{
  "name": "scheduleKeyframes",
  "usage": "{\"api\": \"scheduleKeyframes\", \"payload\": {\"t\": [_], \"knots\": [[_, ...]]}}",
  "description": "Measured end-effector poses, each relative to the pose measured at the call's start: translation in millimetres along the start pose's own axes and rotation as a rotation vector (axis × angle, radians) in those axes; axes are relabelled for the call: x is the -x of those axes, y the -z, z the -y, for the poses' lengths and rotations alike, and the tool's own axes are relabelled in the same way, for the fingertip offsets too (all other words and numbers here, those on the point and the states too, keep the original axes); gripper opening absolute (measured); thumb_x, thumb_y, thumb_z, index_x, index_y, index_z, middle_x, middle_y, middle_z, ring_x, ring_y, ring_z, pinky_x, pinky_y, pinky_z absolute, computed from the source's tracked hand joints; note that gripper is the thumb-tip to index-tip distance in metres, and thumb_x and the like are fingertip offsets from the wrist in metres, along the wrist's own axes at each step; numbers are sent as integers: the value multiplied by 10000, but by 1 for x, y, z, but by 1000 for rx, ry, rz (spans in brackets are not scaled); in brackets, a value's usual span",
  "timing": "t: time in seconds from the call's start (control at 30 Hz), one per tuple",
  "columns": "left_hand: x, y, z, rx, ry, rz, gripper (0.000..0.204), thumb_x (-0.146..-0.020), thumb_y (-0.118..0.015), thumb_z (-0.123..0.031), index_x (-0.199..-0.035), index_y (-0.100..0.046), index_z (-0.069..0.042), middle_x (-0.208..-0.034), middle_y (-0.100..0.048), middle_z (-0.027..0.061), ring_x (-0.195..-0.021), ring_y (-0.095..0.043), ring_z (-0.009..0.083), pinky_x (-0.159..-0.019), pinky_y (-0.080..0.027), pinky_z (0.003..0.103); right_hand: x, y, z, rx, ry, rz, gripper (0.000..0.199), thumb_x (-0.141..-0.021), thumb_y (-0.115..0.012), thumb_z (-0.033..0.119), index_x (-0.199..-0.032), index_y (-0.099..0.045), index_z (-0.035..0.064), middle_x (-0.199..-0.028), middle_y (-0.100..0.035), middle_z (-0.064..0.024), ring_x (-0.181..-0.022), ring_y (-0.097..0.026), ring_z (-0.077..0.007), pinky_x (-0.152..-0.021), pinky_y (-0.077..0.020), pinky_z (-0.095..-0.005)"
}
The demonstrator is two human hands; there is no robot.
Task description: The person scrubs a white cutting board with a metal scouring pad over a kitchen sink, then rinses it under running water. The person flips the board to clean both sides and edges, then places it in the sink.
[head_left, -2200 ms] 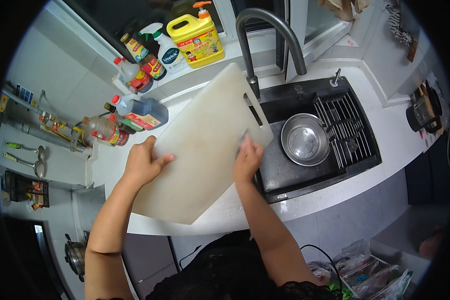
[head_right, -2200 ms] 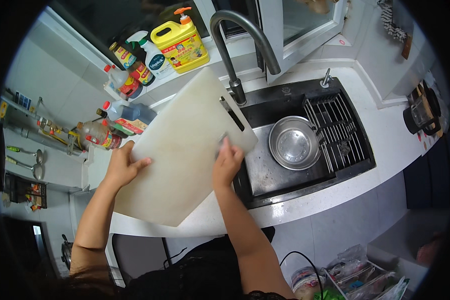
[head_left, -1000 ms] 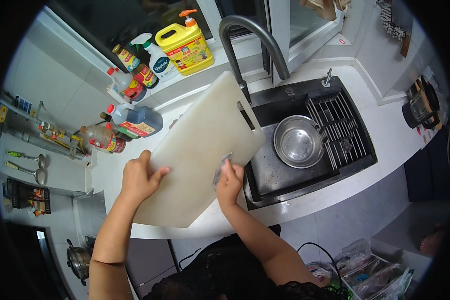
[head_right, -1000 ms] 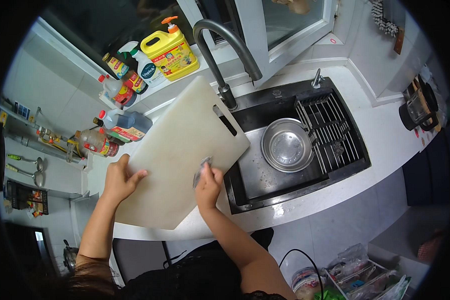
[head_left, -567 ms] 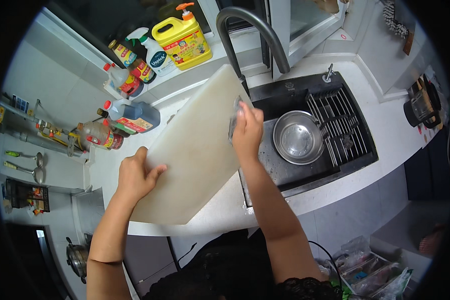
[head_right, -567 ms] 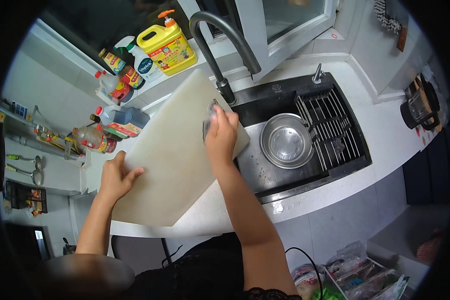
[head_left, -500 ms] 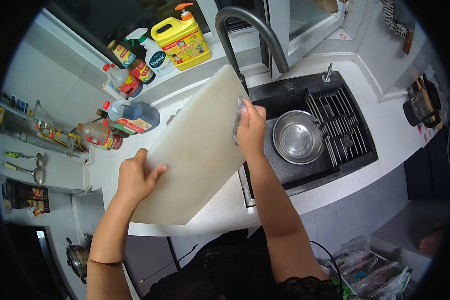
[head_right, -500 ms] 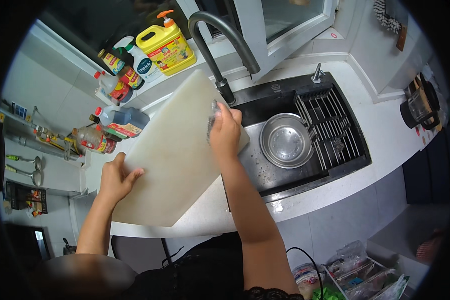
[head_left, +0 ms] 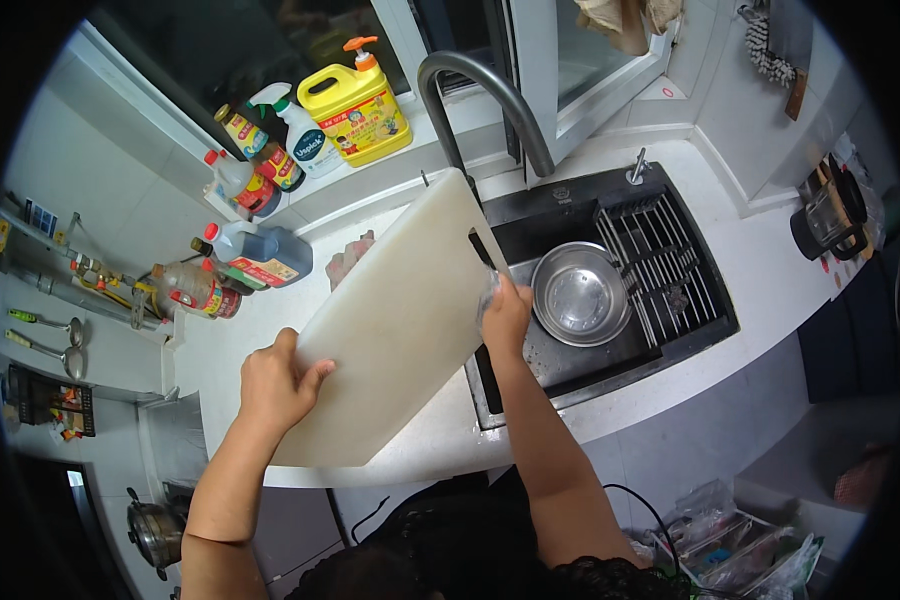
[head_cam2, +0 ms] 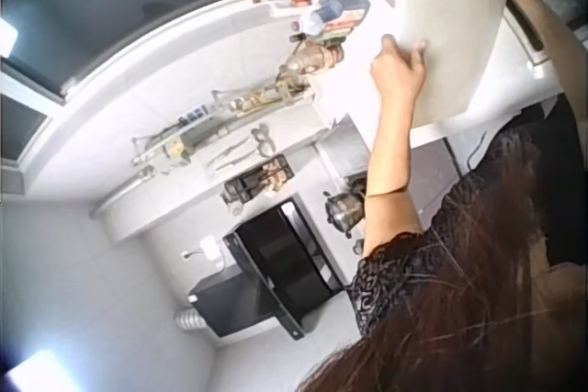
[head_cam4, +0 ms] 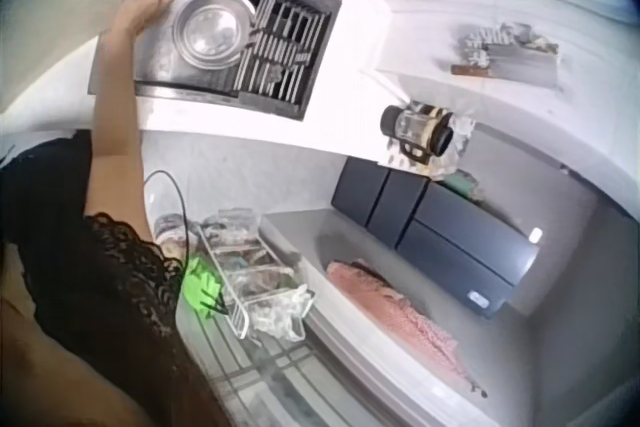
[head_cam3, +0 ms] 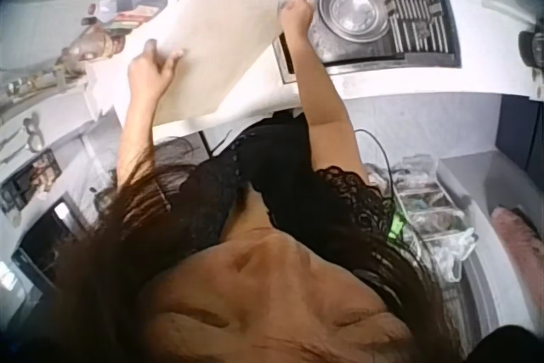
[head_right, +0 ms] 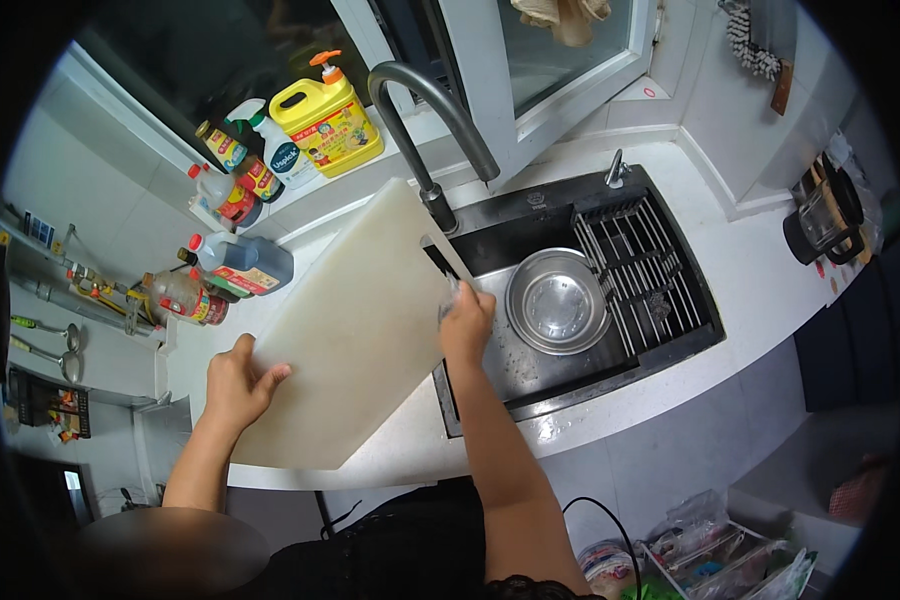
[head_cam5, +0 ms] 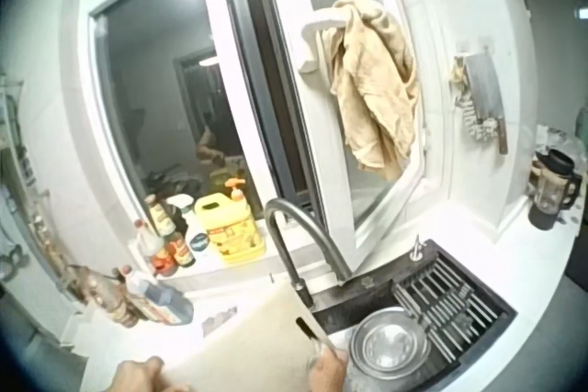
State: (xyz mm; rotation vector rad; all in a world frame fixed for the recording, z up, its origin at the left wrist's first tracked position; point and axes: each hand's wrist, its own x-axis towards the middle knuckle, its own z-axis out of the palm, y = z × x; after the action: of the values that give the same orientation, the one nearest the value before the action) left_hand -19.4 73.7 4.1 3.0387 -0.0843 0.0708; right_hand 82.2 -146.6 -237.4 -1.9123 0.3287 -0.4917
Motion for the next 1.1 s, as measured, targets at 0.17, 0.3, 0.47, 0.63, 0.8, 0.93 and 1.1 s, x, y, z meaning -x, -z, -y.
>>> {"api": "scheduleKeyframes", "payload": {"t": [0.17,0.3,0.47,0.63,0.8,0.93,1.1], "knots": [[5,-2,-1,-21,-21,-18,427,-760,-769,-315,-767,-469,-12,-525,-575,146,-498,-596,357,-501,-473,406,-9,14,23,-51,-16,70,247,-885,-548,55,-1116,-629,19,-1001,-548,-157,-979,-530,-322,-883,-438,-379],[6,1,-8,-44,-50,-24,424,-761,-765,-311,-778,-468,-9,-539,-580,150,-510,-596,362,-500,-468,411,1,4,-2,-47,28,-52,248,-886,-552,52,-1119,-629,19,-986,-542,-158,-947,-540,-328,-860,-444,-382],[6,1,-7,-31,-49,-12,422,-763,-761,-313,-787,-469,-9,-535,-576,146,-511,-593,360,-500,-464,415,8,1,-18,25,-42,-66,278,-875,-556,38,-1144,-623,23,-993,-560,-163,-954,-532,-331,-852,-443,-385],[10,2,-8,-26,-58,-9,426,-765,-759,-321,-784,-470,-10,-519,-559,142,-502,-585,362,-498,-462,417,3,10,43,-140,130,-186,269,-888,-554,62,-1140,-636,16,-977,-577,-176,-910,-557,-330,-841,-450,-385],[6,0,-8,-44,-63,-11,431,-765,-757,-330,-784,-471,-8,-516,-554,152,-507,-585,370,-500,-465,420,18,-3,1,-65,-118,-179,262,-898,-549,57,-1140,-637,7,-964,-573,-174,-888,-571,-322,-832,-462,-373],[9,-3,-2,-30,-49,-12,427,-767,-755,-327,-779,-474,-6,-518,-557,155,-511,-588,374,-503,-468,424,11,0,35,-82,57,-173,290,-873,-554,11,-1152,-634,14,-966,-555,-152,-942,-544,-313,-835,-465,-379],[8,1,-8,-17,-46,-12,416,-764,-758,-313,-772,-477,-7,-521,-562,154,-516,-594,372,-508,-471,426,22,-12,2,-55,-59,-238,307,-876,-552,20,-1171,-634,34,-958,-560,-154,-931,-558,-305,-820,-470,-377]]}}
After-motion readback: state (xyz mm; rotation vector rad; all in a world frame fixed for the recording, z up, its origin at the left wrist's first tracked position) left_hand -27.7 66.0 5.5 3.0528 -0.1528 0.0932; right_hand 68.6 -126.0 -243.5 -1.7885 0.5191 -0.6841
